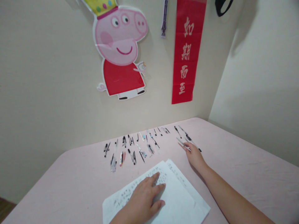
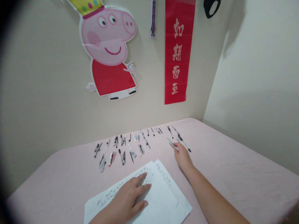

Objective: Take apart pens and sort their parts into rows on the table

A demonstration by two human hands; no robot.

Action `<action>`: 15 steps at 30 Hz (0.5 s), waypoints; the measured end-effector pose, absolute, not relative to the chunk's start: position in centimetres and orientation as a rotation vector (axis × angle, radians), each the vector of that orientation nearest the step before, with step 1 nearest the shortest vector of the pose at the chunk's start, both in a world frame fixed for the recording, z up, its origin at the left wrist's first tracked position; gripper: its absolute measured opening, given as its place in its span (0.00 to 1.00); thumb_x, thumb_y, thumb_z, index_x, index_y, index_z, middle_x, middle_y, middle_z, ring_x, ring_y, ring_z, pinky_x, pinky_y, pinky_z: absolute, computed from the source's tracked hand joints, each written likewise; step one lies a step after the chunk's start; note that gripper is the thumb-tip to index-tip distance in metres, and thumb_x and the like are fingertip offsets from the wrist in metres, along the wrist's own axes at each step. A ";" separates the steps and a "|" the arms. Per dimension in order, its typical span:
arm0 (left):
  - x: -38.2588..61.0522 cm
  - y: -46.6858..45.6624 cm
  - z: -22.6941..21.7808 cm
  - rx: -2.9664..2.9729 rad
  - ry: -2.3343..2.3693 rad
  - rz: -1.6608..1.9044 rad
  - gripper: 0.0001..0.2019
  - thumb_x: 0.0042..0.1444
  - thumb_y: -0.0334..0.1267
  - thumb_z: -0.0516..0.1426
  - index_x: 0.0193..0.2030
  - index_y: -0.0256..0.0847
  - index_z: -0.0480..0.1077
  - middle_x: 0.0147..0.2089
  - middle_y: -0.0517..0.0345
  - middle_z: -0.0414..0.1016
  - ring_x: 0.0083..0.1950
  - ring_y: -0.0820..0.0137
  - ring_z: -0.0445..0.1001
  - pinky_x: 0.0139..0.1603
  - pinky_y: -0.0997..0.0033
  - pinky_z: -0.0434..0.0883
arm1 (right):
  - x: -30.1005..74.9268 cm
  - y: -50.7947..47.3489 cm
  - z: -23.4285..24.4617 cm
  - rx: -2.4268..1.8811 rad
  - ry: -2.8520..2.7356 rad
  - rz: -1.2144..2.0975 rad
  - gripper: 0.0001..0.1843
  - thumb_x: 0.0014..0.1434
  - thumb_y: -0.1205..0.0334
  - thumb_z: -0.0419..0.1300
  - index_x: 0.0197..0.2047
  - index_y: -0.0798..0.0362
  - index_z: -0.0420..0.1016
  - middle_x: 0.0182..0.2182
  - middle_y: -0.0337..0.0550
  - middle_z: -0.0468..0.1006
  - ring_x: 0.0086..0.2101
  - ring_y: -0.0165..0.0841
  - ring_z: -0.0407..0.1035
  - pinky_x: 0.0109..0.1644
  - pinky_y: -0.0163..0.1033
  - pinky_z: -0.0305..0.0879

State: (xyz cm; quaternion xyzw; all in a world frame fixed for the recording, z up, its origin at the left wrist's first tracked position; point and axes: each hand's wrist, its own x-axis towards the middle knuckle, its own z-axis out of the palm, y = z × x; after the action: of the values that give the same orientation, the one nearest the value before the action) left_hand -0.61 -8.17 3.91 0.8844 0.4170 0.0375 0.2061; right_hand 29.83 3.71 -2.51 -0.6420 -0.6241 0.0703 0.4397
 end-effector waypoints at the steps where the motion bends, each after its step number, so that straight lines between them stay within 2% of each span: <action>1: -0.6 -8.2 3.9 2.463 1.164 0.106 0.25 0.56 0.48 0.55 0.62 0.55 0.61 0.71 0.54 0.50 0.65 0.54 0.58 0.64 0.52 0.57 | 30.1 3.8 -2.6 -1.622 -1.568 0.116 0.18 0.55 0.67 0.49 0.47 0.56 0.73 0.41 0.52 0.76 0.44 0.41 0.69 0.51 0.48 0.63; 7: -0.4 -8.2 4.2 2.483 1.175 0.082 0.25 0.56 0.47 0.55 0.61 0.54 0.61 0.70 0.52 0.51 0.65 0.54 0.59 0.63 0.53 0.58 | 30.8 3.6 -2.3 -1.835 -1.722 -0.124 0.18 0.56 0.74 0.49 0.47 0.60 0.74 0.42 0.55 0.75 0.43 0.42 0.67 0.51 0.44 0.60; 15: -0.5 -8.3 3.8 2.495 1.183 0.084 0.25 0.56 0.46 0.55 0.61 0.55 0.61 0.70 0.52 0.51 0.65 0.55 0.59 0.63 0.53 0.58 | 30.2 2.7 -1.3 -2.037 -1.787 -0.247 0.16 0.59 0.73 0.49 0.44 0.57 0.76 0.39 0.54 0.74 0.42 0.43 0.65 0.46 0.43 0.58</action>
State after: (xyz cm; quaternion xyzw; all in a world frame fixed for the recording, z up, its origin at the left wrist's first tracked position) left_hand -0.45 -8.34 3.80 0.8870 0.4205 0.0299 0.1884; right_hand 30.16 2.69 -1.33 -0.7322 -0.6422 -0.0889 0.2087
